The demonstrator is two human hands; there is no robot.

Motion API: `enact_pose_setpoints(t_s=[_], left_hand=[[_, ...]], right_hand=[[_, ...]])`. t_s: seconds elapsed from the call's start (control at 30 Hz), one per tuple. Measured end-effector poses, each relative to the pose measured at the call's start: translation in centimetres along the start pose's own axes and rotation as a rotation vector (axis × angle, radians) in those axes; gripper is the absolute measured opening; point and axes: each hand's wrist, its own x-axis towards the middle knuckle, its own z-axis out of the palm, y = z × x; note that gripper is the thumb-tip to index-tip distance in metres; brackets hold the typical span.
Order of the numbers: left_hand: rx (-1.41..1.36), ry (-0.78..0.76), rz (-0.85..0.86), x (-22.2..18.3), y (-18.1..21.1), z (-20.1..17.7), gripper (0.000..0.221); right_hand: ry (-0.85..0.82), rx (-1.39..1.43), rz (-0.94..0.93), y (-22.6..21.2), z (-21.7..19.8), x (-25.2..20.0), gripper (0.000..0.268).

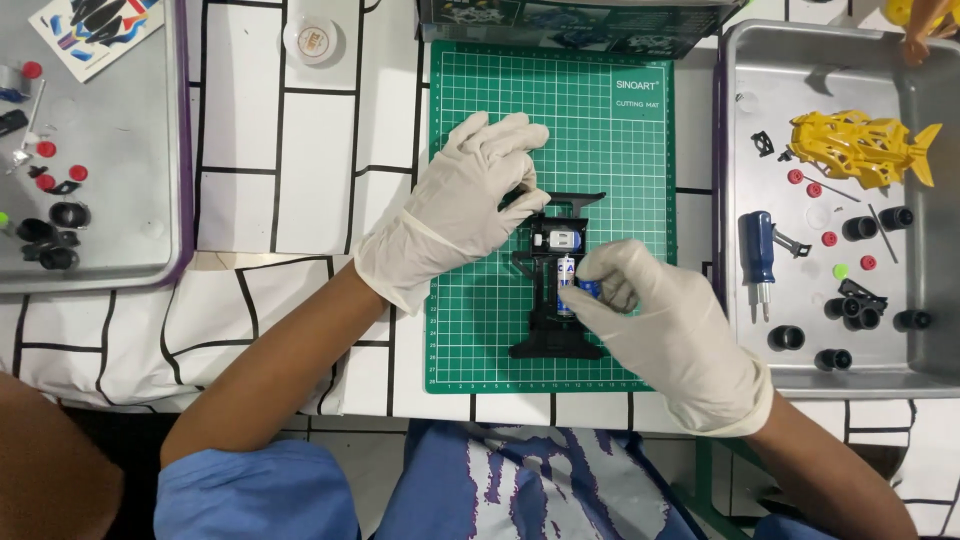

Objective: Assembling a toy car chassis by installing batteries and various small plastic components on a gridded work surface.

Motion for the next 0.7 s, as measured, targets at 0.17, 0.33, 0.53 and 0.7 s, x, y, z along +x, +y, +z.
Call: enact_pose_setpoints(t_s=[0.17, 0.33, 0.53, 0.7], left_hand=[[-0.010, 0.008, -0.004, -0.1, 0.1, 0.0, 0.020], [-0.037, 0.000, -0.019, 0.1, 0.1, -0.2, 0.019], [-0.020, 0.035, 0.026, -0.1, -0.5, 0.4, 0.022], [-0.004, -0.008, -0.011, -0.3, -1.6, 1.4, 0.023]], right_hand=[[0.128, -0.381, -0.424, 0.0, 2.1, 0.6, 0.020], [0.113, -0.428, -0.484, -0.3, 2.4, 0.5, 0.027], [-0.024, -0.366, -0.440, 0.5, 1.1, -0.3, 0.043], [0.065, -0.507, -0.562, 1.5, 1.6, -0.1, 0.031]])
